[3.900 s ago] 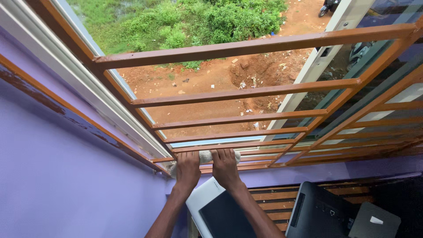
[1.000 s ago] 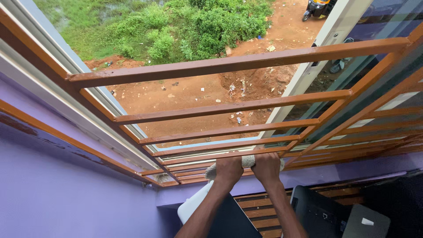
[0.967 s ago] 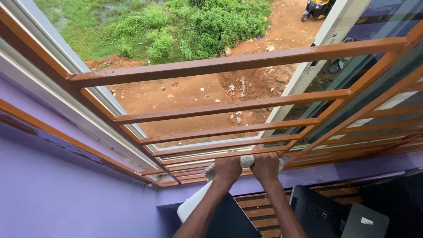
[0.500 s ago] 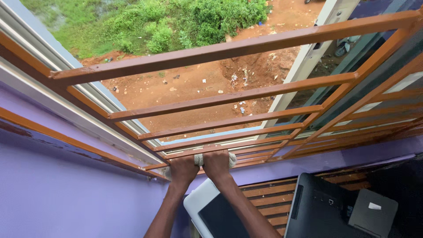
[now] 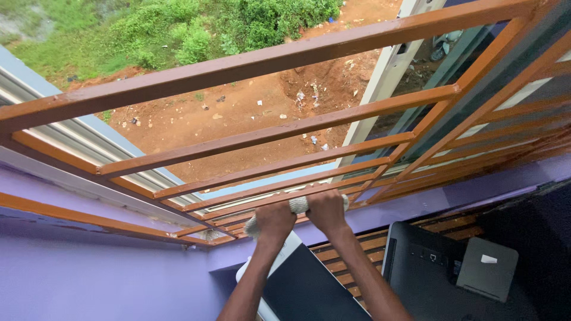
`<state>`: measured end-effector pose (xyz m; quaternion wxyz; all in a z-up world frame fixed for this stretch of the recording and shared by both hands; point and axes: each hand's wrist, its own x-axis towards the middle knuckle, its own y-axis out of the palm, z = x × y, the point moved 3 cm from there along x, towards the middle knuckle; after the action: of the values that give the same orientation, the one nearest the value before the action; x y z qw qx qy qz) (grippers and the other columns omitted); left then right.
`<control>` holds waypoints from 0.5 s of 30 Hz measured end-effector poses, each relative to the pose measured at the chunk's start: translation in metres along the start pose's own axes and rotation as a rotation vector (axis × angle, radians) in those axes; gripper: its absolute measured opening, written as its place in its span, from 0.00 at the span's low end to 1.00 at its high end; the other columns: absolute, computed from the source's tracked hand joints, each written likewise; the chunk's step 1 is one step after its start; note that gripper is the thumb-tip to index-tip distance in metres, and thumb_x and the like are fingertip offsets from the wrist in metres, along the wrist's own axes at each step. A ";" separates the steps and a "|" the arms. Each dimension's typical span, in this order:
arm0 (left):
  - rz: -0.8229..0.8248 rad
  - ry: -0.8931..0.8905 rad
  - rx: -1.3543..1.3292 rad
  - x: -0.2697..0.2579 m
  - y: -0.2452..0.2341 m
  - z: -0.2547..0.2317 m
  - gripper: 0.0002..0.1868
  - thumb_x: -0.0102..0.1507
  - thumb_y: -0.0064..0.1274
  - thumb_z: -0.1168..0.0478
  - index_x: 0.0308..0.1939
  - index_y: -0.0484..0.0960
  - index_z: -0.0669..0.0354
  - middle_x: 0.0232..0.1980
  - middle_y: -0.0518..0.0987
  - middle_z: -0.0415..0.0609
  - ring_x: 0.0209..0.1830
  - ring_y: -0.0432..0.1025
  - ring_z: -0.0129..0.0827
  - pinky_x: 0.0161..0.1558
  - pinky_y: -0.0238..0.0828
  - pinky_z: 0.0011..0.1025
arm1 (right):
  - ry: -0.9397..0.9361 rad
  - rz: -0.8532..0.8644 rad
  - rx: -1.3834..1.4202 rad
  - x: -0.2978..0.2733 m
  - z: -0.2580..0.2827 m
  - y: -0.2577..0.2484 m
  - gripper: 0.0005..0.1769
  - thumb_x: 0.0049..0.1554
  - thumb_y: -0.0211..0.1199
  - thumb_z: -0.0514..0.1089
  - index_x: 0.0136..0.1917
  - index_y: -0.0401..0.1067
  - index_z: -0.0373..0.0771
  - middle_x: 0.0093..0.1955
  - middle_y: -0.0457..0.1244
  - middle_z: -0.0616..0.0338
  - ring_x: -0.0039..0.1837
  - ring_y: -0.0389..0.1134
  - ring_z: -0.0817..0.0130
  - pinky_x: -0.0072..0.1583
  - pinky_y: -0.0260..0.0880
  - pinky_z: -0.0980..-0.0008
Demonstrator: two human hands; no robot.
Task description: The person wipes the horizontal metal bars of a window with a cloth, then wipes the glass panes and the frame of the window.
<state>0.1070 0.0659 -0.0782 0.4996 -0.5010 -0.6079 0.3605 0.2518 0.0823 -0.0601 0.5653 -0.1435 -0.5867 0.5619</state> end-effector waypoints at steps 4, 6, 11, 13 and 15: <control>-0.025 0.040 -0.157 0.012 0.021 -0.055 0.11 0.48 0.63 0.61 0.33 0.83 0.57 0.33 0.82 0.54 0.32 0.79 0.51 0.32 0.75 0.48 | 0.108 0.092 -0.059 -0.006 -0.050 -0.026 0.08 0.41 0.68 0.35 0.37 0.73 0.36 0.36 0.67 0.47 0.41 0.71 0.47 0.48 0.70 0.49; -0.041 0.027 -0.227 0.016 0.025 -0.071 0.10 0.51 0.62 0.62 0.34 0.82 0.58 0.33 0.82 0.54 0.32 0.79 0.50 0.34 0.75 0.47 | 0.060 -0.003 -0.027 -0.009 -0.050 -0.030 0.12 0.40 0.66 0.34 0.41 0.74 0.35 0.38 0.68 0.47 0.43 0.71 0.46 0.48 0.69 0.50; -0.010 0.142 -0.251 0.011 0.015 -0.057 0.11 0.47 0.62 0.66 0.34 0.82 0.59 0.33 0.81 0.56 0.33 0.78 0.53 0.34 0.75 0.48 | 0.159 0.065 -0.062 -0.011 -0.042 -0.023 0.10 0.44 0.66 0.34 0.42 0.74 0.34 0.42 0.67 0.44 0.49 0.69 0.43 0.55 0.67 0.48; 0.040 0.170 -0.232 0.001 0.006 -0.048 0.12 0.48 0.61 0.67 0.35 0.81 0.60 0.34 0.81 0.57 0.34 0.79 0.53 0.36 0.75 0.48 | 0.212 0.140 -0.115 -0.016 -0.036 -0.024 0.14 0.41 0.66 0.33 0.44 0.74 0.33 0.45 0.67 0.42 0.54 0.67 0.42 0.60 0.65 0.46; 0.120 0.166 -0.226 -0.003 -0.011 -0.035 0.13 0.49 0.59 0.69 0.38 0.81 0.61 0.36 0.82 0.57 0.37 0.79 0.53 0.39 0.75 0.48 | 0.123 0.072 -0.029 -0.020 -0.019 -0.031 0.21 0.39 0.65 0.31 0.50 0.74 0.30 0.47 0.65 0.41 0.57 0.66 0.42 0.65 0.59 0.39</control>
<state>0.1375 0.0579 -0.0599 0.4661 -0.6176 -0.5701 0.2762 0.2880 0.0650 -0.0501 0.5775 -0.2073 -0.5533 0.5633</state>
